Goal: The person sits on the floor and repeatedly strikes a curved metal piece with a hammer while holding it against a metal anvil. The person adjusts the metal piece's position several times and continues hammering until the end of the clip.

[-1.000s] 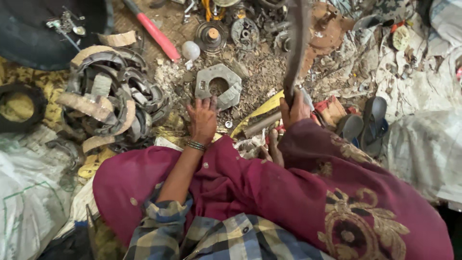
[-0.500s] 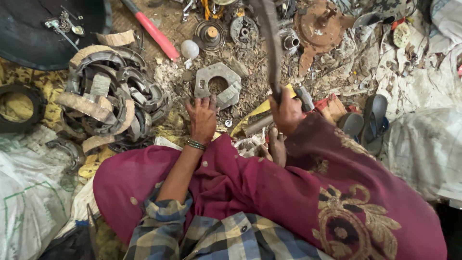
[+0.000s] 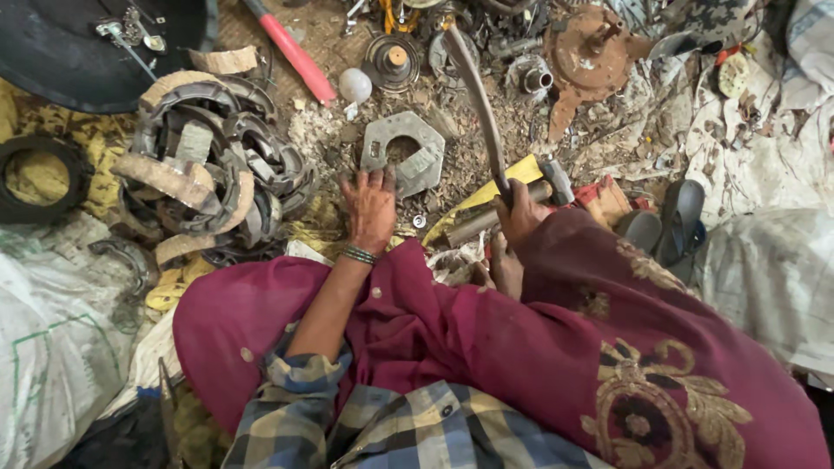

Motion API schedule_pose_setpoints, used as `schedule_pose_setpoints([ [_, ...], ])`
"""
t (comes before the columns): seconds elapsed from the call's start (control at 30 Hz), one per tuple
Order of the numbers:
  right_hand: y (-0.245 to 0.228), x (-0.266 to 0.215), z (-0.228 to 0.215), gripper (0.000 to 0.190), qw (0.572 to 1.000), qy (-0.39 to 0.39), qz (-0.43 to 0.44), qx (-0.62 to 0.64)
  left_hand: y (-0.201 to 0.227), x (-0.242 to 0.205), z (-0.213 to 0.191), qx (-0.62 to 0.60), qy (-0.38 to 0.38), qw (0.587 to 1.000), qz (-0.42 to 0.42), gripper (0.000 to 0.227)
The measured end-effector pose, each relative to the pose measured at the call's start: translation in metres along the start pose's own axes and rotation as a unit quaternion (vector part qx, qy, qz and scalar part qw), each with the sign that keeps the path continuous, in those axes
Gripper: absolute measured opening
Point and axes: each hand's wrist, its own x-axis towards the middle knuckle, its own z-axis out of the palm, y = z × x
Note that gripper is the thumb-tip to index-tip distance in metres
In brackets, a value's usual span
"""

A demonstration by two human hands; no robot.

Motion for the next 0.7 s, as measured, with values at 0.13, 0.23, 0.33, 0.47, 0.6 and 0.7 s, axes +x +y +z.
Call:
schedule_pose_setpoints([
  [0.13,-0.007,-0.008,-0.008,0.028,0.989,0.105,-0.084,0.06,0.0,0.001,0.002,-0.009,-0.021,1.0,-0.001,0.046],
  [0.23,-0.005,-0.003,-0.004,0.028,0.982,-0.165,-0.093,-0.005,0.0,0.004,0.003,-0.007,-0.013,1.0,-0.003,0.046],
  [0.33,0.001,0.006,-0.008,0.031,0.984,-0.176,0.008,-0.037,0.002,0.005,0.003,-0.021,-0.02,1.0,-0.007,0.047],
  [0.47,-0.007,0.008,-0.019,0.035,0.996,-0.034,0.082,-0.005,-0.004,0.006,-0.001,-0.069,0.003,0.998,0.0,0.049],
  [0.6,-0.009,-0.001,-0.016,0.037,0.999,0.001,0.026,0.042,-0.003,0.005,-0.002,-0.078,0.015,0.997,0.022,0.051],
  [0.7,-0.007,-0.002,0.003,0.027,0.977,-0.213,0.022,-0.004,-0.006,0.004,-0.007,-0.084,0.007,0.996,0.024,0.046],
])
